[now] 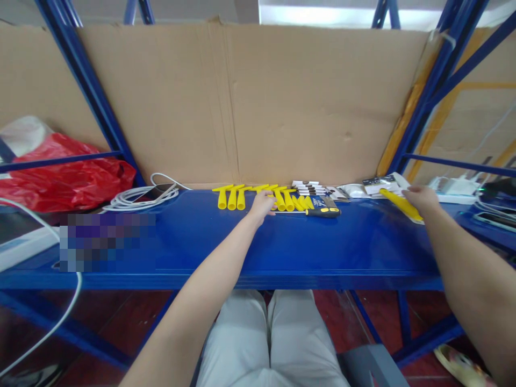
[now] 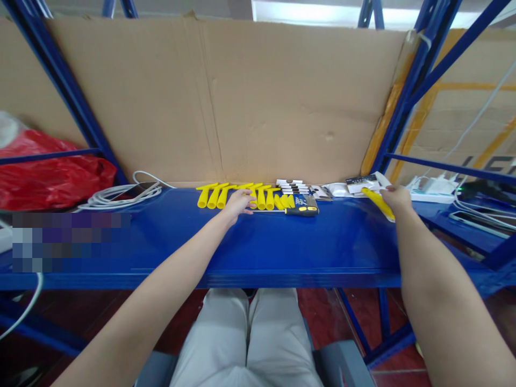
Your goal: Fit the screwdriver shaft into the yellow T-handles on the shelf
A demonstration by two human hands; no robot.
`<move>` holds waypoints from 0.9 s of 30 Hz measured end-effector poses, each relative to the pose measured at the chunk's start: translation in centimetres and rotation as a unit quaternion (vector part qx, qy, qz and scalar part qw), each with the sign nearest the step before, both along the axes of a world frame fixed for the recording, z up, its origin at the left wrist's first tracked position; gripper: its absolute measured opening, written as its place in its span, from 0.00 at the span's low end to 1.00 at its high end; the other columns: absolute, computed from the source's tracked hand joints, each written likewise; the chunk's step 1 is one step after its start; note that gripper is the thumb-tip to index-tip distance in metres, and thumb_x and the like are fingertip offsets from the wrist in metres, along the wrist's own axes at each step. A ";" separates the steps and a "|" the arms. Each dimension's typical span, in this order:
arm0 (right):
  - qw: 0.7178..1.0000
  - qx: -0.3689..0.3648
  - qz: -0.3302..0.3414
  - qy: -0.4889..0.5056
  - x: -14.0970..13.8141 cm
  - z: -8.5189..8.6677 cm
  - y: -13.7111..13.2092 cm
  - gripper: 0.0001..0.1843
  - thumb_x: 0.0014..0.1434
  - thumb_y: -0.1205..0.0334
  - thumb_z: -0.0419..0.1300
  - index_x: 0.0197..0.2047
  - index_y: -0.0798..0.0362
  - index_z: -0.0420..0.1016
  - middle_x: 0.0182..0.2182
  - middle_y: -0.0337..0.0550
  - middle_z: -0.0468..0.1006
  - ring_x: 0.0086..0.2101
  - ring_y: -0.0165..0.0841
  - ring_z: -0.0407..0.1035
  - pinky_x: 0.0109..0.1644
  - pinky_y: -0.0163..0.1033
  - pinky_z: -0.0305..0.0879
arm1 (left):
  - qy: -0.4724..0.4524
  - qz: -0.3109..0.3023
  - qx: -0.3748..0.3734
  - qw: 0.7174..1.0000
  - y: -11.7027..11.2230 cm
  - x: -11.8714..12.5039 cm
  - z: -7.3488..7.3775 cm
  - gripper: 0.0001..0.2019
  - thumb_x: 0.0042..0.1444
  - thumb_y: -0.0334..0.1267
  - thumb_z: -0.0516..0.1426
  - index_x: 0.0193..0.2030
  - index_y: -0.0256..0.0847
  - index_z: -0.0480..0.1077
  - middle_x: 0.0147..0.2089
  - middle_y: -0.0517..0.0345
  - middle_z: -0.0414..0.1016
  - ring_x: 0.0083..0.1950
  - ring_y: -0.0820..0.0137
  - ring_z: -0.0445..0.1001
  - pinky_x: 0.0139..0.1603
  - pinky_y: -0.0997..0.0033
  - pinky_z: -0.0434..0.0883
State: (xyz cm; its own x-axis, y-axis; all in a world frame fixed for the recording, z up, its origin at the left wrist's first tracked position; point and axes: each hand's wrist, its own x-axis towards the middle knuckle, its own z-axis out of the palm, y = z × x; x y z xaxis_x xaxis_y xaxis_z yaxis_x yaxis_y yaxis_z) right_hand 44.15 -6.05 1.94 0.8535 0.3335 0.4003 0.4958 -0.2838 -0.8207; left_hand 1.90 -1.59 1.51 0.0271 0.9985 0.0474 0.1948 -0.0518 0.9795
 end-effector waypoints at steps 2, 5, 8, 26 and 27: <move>0.994 0.078 0.015 0.075 -2.7 0.9 -0.1 0.09 0.51 0.77 0.59 0.26 0.54 0.70 0.26 0.41 0.71 0.31 0.32 0.69 0.44 0.41 0.66 | 0.049 -0.016 0.029 0.998 0.2 0.0 -0.3 0.15 0.55 0.27 0.55 0.50 0.35 0.70 0.48 0.46 0.77 0.40 0.67 0.78 0.32 0.71 0.76; 0.964 0.190 0.069 0.175 -7.1 2.7 0.5 0.10 0.54 0.78 0.51 0.30 0.55 0.67 0.26 0.38 0.69 0.29 0.28 0.68 0.35 0.36 0.66 | 0.151 -0.015 0.093 0.984 0.6 -0.2 -0.7 0.12 0.55 0.26 0.55 0.44 0.35 0.75 0.48 0.47 0.79 0.46 0.64 0.78 0.44 0.67 0.76; 0.923 0.275 0.140 0.230 -11.0 4.3 1.8 0.09 0.54 0.77 0.49 0.33 0.55 0.66 0.29 0.39 0.72 0.28 0.26 0.68 0.29 0.31 0.61 | 0.259 0.019 0.176 0.950 0.9 -0.7 -1.0 0.11 0.54 0.25 0.55 0.39 0.38 0.78 0.46 0.49 0.81 0.52 0.63 0.77 0.56 0.65 0.72; 0.874 -0.019 0.415 -0.251 -20.7 -1.4 4.3 0.11 0.53 0.71 0.55 0.37 0.53 0.77 0.35 0.47 0.81 0.36 0.37 0.75 0.47 0.42 0.70 | 0.449 0.037 0.132 0.883 0.2 -1.7 -1.4 0.19 0.56 0.33 0.54 0.54 0.44 0.74 0.59 0.42 0.73 0.62 0.50 0.69 0.60 0.47 0.64; 0.870 -0.029 0.419 -0.260 -20.7 -1.4 4.3 0.11 0.54 0.71 0.55 0.38 0.53 0.77 0.34 0.47 0.81 0.36 0.37 0.75 0.47 0.42 0.70 | 0.450 0.033 0.121 0.884 0.3 -1.8 -1.5 0.19 0.56 0.34 0.55 0.54 0.45 0.75 0.59 0.42 0.74 0.62 0.49 0.69 0.60 0.46 0.64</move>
State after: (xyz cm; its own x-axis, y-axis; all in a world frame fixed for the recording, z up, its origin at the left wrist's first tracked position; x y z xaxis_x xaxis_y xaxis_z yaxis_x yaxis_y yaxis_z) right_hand 23.41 -1.72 0.50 0.0102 0.7835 0.6213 0.8476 0.3229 -0.4211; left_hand 0.11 -1.26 0.00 0.1041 0.9631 0.2483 0.8998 -0.1976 0.3889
